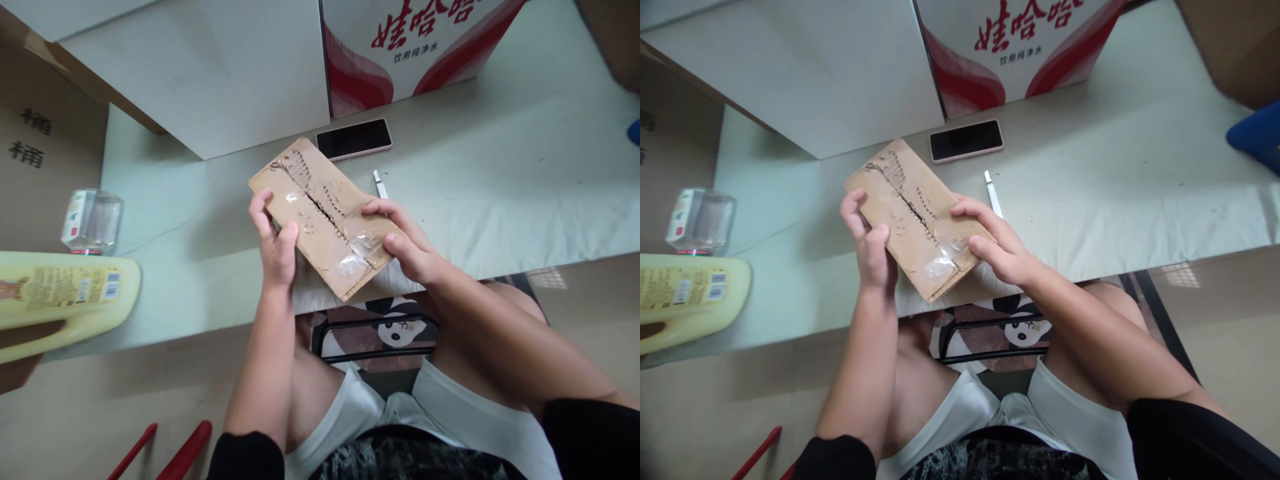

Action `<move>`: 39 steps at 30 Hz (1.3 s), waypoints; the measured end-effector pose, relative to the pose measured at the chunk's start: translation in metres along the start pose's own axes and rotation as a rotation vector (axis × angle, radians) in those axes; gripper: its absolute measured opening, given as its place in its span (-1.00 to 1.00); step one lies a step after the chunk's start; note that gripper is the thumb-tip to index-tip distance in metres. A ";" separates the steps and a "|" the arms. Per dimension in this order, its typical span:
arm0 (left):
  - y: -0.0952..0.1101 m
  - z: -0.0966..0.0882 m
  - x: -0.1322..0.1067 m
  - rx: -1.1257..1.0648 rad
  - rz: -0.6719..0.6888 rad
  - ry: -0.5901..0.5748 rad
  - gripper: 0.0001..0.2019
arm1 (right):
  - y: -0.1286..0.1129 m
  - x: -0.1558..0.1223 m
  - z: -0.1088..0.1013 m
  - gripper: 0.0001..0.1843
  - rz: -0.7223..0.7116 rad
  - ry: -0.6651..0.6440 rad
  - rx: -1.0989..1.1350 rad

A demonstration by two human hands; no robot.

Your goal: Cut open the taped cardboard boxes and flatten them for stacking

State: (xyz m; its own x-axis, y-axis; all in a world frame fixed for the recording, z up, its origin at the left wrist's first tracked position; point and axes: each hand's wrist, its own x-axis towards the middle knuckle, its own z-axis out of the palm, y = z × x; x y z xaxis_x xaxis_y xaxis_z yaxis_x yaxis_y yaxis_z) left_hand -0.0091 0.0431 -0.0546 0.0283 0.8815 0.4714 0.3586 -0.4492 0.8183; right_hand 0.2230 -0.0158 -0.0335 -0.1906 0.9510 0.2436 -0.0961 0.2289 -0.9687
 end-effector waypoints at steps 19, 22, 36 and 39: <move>0.064 0.031 -0.058 0.393 0.652 0.128 -0.78 | 0.002 0.003 -0.003 -0.48 -0.080 0.009 -0.121; 0.064 0.033 -0.059 0.432 0.663 0.152 -0.80 | 0.004 0.001 -0.006 -0.45 -0.087 -0.025 -0.144; 0.071 0.041 -0.070 0.449 0.551 0.187 -0.79 | 0.007 0.008 -0.047 -0.43 0.383 -0.078 -1.094; 0.069 0.041 -0.069 0.455 0.574 0.199 -0.79 | 0.007 0.011 -0.047 -0.54 0.391 -0.212 -1.220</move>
State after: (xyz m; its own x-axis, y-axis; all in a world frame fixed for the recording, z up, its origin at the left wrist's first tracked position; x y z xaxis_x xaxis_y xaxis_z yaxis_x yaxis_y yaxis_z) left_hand 0.0516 -0.0429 -0.0446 0.1735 0.4651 0.8681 0.6891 -0.6870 0.2304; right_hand 0.2661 0.0061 -0.0403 -0.1643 0.9718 -0.1694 0.9252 0.0923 -0.3680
